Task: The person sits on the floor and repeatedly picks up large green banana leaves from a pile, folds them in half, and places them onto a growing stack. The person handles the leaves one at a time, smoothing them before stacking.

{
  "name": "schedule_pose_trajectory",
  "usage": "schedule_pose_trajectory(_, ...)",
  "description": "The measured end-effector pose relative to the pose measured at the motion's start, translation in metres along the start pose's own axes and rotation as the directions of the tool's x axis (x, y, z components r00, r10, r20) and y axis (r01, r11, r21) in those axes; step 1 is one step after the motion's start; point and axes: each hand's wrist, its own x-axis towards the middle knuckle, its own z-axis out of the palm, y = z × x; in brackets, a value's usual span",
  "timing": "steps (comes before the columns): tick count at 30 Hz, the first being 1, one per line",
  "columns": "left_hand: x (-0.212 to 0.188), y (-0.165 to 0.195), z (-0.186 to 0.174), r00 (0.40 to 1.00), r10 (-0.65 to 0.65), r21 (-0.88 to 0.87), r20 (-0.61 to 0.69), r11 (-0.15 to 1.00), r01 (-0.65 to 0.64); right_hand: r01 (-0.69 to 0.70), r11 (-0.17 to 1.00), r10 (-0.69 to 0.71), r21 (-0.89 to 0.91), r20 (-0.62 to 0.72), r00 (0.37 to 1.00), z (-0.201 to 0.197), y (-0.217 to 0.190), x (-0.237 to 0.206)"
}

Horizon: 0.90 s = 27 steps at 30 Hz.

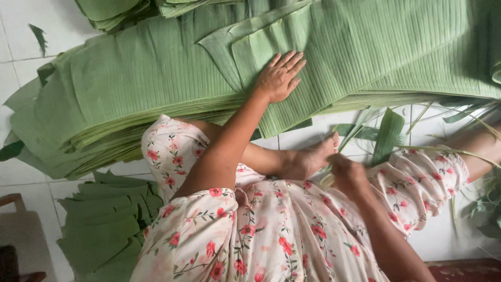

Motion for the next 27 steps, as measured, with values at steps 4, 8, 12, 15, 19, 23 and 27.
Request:
schedule_pose_trajectory(4,0.002,0.007,-0.002,0.991,0.054,0.021,-0.120,0.998,-0.052,-0.221,0.920,0.209,-0.322,-0.071,0.975,-0.060,0.033,-0.014)
schedule_pose_trajectory(8,0.000,0.031,0.001,0.973,0.159,0.016,-0.168,0.987,-0.158,-0.090,0.996,0.087,-0.008,-0.174,0.981,-0.035,0.039,0.064)
schedule_pose_trajectory(12,-0.003,0.053,0.010,0.947,0.221,0.016,-0.234,0.974,-0.224,-0.154,0.468,0.395,0.870,-0.050,0.917,0.001,0.032,0.150)
schedule_pose_trajectory(15,-0.003,0.058,0.010,0.949,0.205,0.043,-0.239,0.979,-0.201,-0.102,0.510,0.390,0.854,-0.125,0.912,0.013,0.017,0.174)
schedule_pose_trajectory(19,-0.001,0.064,-0.009,0.988,0.116,0.024,-0.101,0.993,-0.114,0.025,0.546,0.371,0.837,-0.268,0.889,-0.015,-0.010,0.149)
schedule_pose_trajectory(23,-0.001,0.076,-0.037,0.999,-0.041,0.028,0.018,0.999,0.040,0.167,0.207,0.371,0.964,-0.235,0.899,-0.092,-0.049,0.060)
schedule_pose_trajectory(27,0.016,0.058,-0.050,0.907,-0.226,0.069,0.355,0.974,0.216,0.017,0.049,0.235,0.999,-0.028,0.971,-0.109,-0.063,-0.023)
